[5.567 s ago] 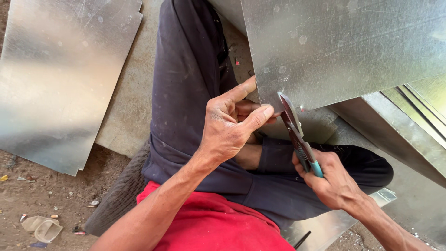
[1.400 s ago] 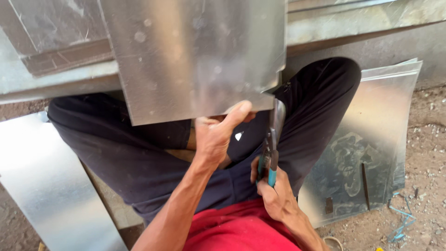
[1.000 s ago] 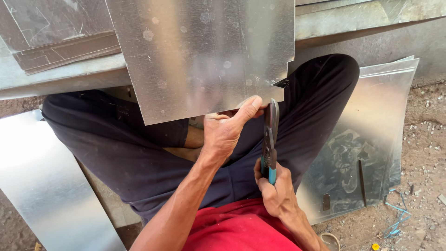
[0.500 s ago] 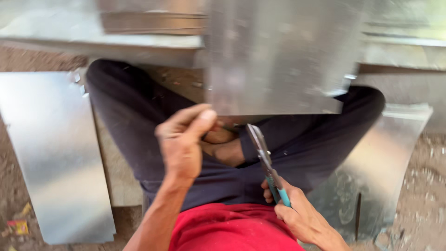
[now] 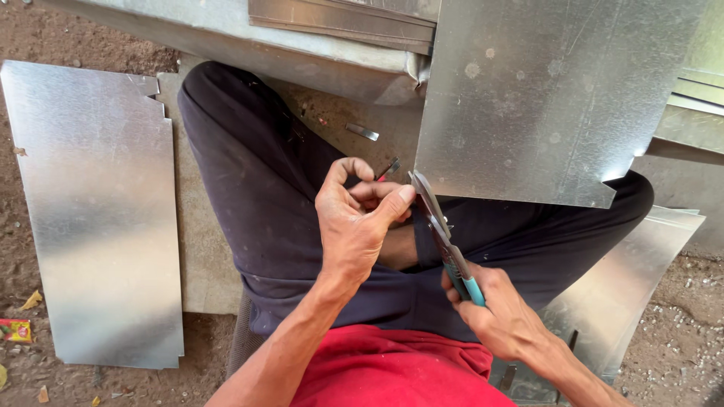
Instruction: The person uses tin snips to cut notches and straight lines into the edges of various metal sheets, handling them one at a time and setting them aside while sitting on the floor.
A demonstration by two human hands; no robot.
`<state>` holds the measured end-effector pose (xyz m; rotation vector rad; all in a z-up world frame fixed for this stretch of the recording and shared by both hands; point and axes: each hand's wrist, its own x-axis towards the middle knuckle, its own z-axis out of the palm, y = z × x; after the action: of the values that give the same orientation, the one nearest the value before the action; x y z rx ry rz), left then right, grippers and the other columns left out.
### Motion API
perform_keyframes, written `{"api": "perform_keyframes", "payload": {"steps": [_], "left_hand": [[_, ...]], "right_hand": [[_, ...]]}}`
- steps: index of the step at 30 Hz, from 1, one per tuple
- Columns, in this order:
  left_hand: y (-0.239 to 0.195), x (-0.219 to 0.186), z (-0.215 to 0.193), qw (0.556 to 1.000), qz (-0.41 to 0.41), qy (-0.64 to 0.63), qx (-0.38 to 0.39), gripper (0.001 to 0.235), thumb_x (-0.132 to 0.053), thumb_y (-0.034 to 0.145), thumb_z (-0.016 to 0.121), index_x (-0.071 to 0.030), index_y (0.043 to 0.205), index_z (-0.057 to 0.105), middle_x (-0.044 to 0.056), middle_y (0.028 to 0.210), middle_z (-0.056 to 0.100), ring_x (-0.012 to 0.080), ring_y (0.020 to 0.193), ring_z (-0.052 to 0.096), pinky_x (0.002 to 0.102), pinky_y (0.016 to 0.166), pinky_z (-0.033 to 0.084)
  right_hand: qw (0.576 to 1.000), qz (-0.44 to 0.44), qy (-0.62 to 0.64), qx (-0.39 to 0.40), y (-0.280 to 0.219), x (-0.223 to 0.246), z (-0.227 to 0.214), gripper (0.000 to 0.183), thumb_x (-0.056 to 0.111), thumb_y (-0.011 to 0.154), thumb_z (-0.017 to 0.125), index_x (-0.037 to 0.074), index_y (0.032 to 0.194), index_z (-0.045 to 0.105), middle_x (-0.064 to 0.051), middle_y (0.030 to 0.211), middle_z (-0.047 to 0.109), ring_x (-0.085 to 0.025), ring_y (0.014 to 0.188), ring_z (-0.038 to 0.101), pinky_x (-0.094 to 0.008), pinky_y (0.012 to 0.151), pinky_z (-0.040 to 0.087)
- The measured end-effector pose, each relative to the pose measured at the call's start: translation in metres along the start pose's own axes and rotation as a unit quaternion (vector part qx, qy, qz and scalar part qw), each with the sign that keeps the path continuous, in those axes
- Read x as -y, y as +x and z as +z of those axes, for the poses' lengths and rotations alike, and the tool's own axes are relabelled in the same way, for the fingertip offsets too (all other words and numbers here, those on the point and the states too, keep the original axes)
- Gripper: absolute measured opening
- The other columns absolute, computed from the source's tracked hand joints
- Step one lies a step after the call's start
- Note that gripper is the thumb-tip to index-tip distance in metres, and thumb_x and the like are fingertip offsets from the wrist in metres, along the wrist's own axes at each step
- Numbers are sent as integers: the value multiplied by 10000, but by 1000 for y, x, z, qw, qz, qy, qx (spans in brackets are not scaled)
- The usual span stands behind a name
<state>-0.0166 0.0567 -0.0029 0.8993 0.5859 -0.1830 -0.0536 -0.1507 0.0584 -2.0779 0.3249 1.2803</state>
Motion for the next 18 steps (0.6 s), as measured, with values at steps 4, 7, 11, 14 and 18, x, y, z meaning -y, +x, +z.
{"api": "perform_keyframes", "payload": {"steps": [4,7,11,14,18], "left_hand": [[8,-14,0,993,26,49,107,330,-19,831,733,27,1120,580,14,838,638,80,785,592,208,728,501],[30,-33,19,978,21,126,164,256,-159,749,612,-40,976,620,-53,795,612,34,752,564,171,701,473],[60,-47,58,943,65,315,86,467,-406,916,685,-47,668,518,-37,604,404,66,593,365,268,525,311],[63,-44,82,956,69,280,50,620,-448,955,685,-51,563,413,-68,557,344,84,532,273,329,457,210],[15,4,119,976,162,144,-19,591,-400,1024,624,-53,559,514,-92,543,418,70,511,337,330,446,245]], "right_hand": [[999,3,-39,-37,0,-10,3,110,111,743,579,25,800,618,-125,609,538,-247,590,502,-419,589,444],[997,2,-27,-67,-10,-34,8,105,65,734,546,25,791,625,-137,594,541,-242,580,509,-427,582,459],[994,-53,-40,-88,-16,-79,19,135,66,726,567,30,828,647,-142,629,616,-242,602,585,-385,632,510],[930,-293,-80,-205,-29,-108,38,227,99,779,586,25,982,655,-154,846,654,-254,787,639,-363,733,517],[829,-459,-110,-298,-31,-129,55,108,109,930,582,56,1024,590,-152,1055,675,-113,781,655,-214,725,552]]}}
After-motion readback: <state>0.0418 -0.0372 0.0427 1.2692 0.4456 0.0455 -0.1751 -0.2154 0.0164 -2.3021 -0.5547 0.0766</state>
